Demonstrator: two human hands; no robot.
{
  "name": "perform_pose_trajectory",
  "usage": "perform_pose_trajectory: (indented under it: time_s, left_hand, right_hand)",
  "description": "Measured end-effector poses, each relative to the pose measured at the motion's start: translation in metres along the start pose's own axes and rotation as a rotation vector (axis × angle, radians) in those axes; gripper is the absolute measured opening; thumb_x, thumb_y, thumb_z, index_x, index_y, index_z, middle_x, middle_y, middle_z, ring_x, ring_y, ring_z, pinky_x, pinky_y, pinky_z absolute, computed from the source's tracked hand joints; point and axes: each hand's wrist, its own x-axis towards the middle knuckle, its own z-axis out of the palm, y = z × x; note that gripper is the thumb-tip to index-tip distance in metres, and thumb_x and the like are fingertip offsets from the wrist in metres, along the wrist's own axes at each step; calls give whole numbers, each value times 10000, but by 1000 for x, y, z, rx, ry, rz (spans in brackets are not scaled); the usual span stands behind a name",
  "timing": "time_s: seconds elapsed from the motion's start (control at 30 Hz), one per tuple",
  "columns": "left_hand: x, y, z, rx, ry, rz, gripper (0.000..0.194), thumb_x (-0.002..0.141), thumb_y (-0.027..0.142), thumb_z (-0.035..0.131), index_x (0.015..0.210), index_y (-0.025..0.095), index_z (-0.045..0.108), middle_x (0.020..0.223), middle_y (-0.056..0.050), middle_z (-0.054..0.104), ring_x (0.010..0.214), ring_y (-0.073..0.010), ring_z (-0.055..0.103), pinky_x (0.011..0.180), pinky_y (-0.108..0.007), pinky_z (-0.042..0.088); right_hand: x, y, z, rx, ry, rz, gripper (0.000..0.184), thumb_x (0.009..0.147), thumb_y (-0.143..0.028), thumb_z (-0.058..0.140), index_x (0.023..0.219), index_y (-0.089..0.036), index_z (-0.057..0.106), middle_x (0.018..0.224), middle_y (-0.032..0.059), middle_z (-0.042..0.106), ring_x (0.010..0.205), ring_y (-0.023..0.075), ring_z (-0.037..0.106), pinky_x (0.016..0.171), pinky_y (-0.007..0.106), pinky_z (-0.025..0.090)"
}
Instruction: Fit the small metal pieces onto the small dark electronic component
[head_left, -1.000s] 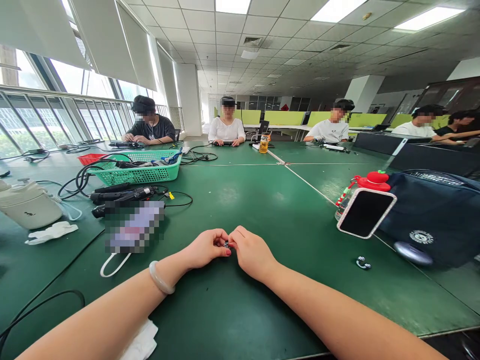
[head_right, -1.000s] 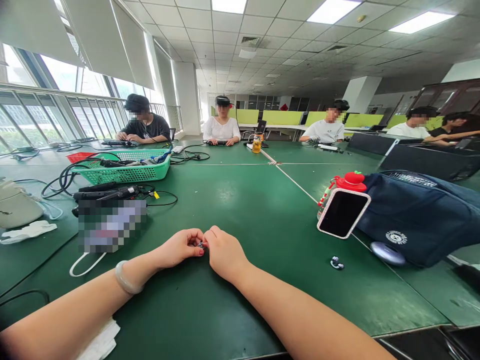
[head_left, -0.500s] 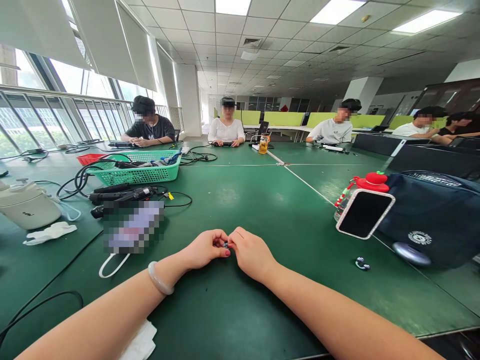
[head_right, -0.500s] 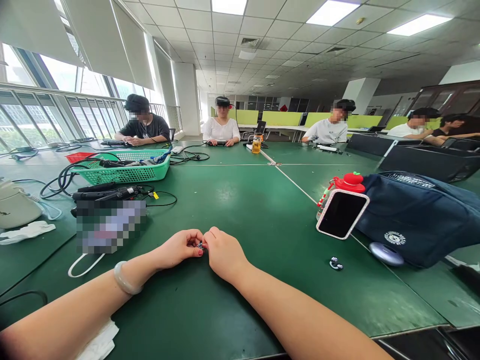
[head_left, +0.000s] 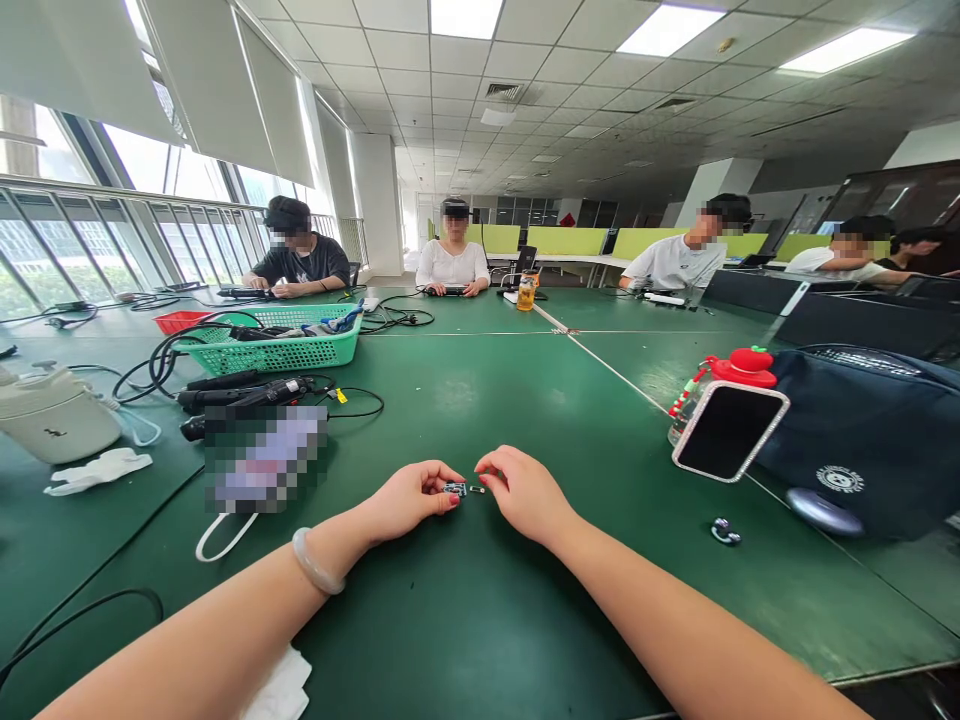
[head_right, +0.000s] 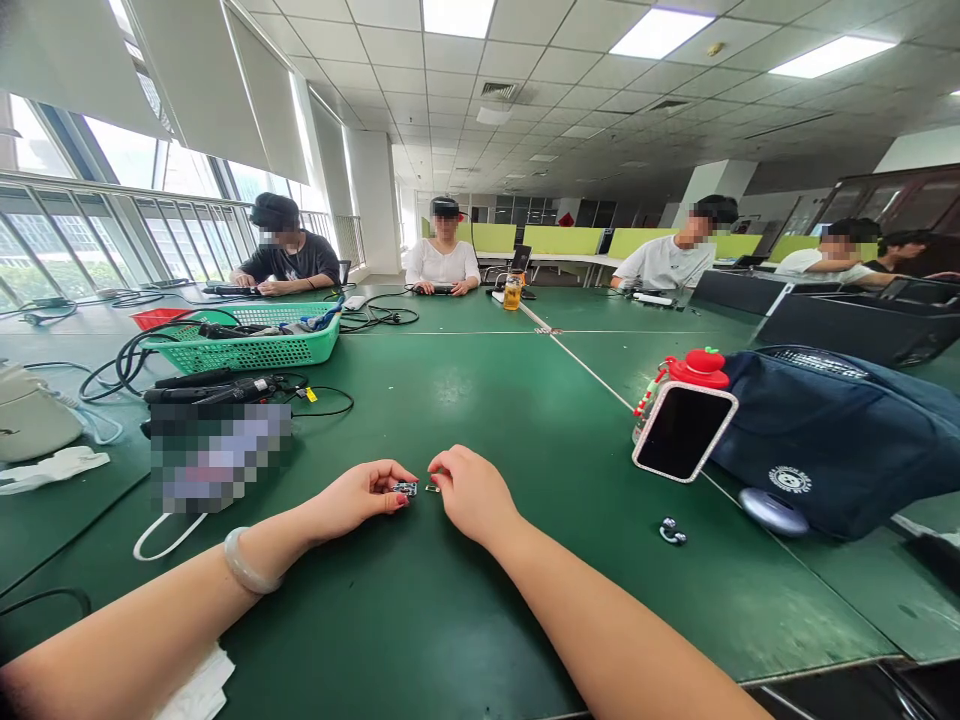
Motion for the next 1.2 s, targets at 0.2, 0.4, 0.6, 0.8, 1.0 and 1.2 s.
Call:
perform_pose_trajectory:
  time_s: [0.2, 0.4, 0.6, 0.8, 1.0, 1.2]
  left_hand:
    - [-1, 2, 0, 7, 1, -16, 314, 706, 328, 608, 955, 140, 577, 701, 2, 547, 644, -111, 521, 632, -254, 421]
    - [1, -3, -1, 3, 0, -2, 303, 707, 321, 605, 956, 150, 585, 682, 11, 546, 636, -109, 530, 617, -242, 416]
    - [1, -3, 0, -15, 2, -6, 297, 696, 314, 610, 940, 147, 586, 720, -6, 577, 636, -108, 535, 618, -243, 427]
    - [1, 2, 0, -18, -18, -32, 294, 733, 323, 564, 965, 142, 583, 744, -17, 595, 659, -108, 534, 653, -252, 439]
    - [1, 1, 0, -8, -16, -37, 301, 749, 342, 550, 977, 149, 591, 742, -17, 600, 665, -110, 538, 667, -259, 444]
    - [3, -3, -1, -24, 8, -17, 334, 746, 375, 562, 990, 147, 576, 751, -20, 608, 651, -107, 531, 667, -267, 448]
  right_hand:
    - [4, 13, 6, -64, -102, -6, 116, 778, -249, 586, 867, -191, 633, 887, 34, 595, 879, 155, 532, 779, 273, 410]
    - [5, 11, 12, -100, -103, -74, 89, 804, -179, 541, 743, -196, 604, 790, 12, 594, 801, 143, 527, 724, 258, 403]
    - [4, 12, 11, -94, -107, -83, 98, 808, -187, 540, 729, -193, 597, 781, 10, 596, 792, 139, 527, 719, 253, 397]
    - [6, 12, 10, -56, -127, -70, 91, 802, -200, 543, 734, -190, 603, 770, 10, 592, 768, 136, 527, 687, 247, 390]
    - [7, 15, 11, -19, -129, -65, 105, 800, -225, 536, 729, -189, 605, 757, 7, 586, 736, 133, 516, 655, 249, 382]
    - [4, 9, 6, 4, -129, -75, 186, 843, -234, 474, 741, -190, 624, 768, 18, 591, 759, 134, 531, 683, 256, 395]
